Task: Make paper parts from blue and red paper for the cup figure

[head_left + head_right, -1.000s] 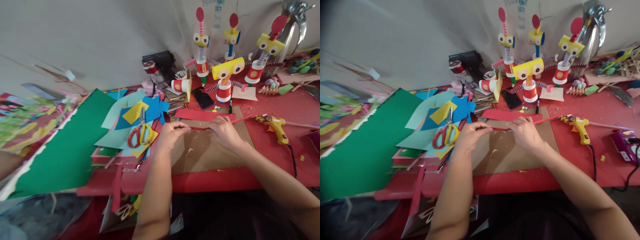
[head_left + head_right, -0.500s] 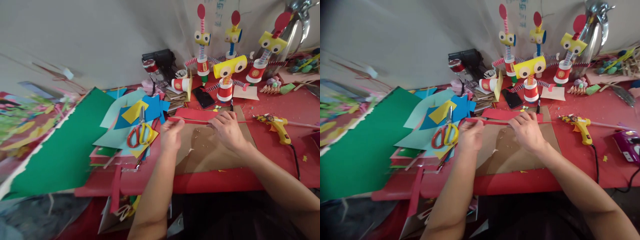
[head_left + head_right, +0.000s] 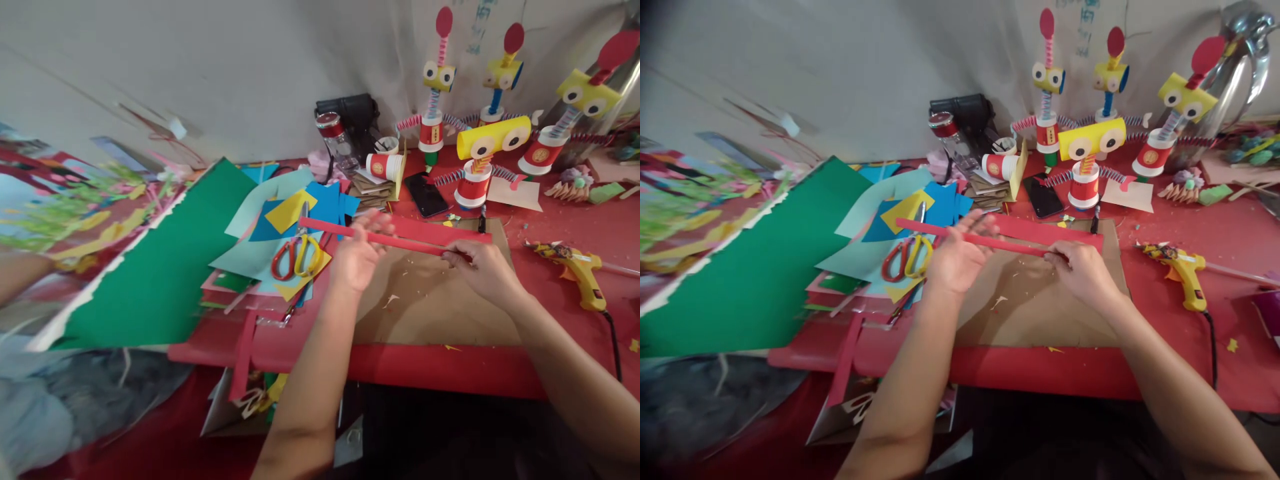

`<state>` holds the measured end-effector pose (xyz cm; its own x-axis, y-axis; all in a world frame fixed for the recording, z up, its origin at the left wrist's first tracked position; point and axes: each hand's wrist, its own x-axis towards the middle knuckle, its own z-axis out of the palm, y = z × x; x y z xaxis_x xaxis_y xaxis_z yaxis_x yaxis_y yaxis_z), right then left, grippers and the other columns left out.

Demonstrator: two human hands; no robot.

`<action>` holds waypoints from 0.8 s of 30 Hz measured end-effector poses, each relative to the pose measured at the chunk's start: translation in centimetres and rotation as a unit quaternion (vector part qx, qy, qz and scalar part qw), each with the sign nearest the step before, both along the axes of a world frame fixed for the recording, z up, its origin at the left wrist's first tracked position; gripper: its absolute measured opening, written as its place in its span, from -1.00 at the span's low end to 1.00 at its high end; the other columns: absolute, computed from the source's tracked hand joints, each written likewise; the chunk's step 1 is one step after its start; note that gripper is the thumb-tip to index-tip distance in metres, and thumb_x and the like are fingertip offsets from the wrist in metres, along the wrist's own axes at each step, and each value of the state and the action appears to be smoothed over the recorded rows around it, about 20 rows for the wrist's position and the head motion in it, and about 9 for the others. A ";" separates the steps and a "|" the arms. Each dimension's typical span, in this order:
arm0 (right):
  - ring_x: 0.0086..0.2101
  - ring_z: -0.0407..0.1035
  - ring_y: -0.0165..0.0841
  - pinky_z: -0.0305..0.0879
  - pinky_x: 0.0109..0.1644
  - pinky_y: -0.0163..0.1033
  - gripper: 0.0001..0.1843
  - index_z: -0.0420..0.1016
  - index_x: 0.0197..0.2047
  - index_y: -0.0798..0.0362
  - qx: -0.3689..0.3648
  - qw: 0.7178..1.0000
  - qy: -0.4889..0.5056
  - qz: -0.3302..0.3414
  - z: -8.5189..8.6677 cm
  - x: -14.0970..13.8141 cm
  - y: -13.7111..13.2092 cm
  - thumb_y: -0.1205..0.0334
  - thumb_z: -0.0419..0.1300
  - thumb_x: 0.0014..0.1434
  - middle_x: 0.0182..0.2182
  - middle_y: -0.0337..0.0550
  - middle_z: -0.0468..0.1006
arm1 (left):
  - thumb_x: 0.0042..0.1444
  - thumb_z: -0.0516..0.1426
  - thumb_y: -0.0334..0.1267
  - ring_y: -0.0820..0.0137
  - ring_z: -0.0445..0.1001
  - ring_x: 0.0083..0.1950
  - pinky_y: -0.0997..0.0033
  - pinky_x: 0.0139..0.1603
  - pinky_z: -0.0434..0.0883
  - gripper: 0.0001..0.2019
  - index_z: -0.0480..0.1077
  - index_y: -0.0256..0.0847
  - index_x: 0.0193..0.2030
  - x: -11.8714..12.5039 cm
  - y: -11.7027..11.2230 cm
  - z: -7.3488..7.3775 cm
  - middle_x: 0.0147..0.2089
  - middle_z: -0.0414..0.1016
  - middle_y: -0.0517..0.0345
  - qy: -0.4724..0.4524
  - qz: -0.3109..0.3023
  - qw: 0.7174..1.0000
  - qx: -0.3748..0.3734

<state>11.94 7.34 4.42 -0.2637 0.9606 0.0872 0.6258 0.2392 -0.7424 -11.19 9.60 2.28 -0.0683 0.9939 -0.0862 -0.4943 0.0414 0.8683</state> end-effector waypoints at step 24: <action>-0.27 0.52 -0.32 0.40 -0.13 -0.17 -0.79 0.59 -0.30 0.00 -0.151 0.922 0.347 -0.087 -2.8 -0.4 0.4 0.17 0.36 -0.07 -0.32 -0.15 0.66 | -0.09 0.34 -0.55 0.48 0.61 -0.44 0.43 -0.18 0.62 -0.85 0.53 -0.26 -0.50 3.9 -0.4 0.1 -0.45 0.63 0.20 -0.069 0.130 0.973 -0.177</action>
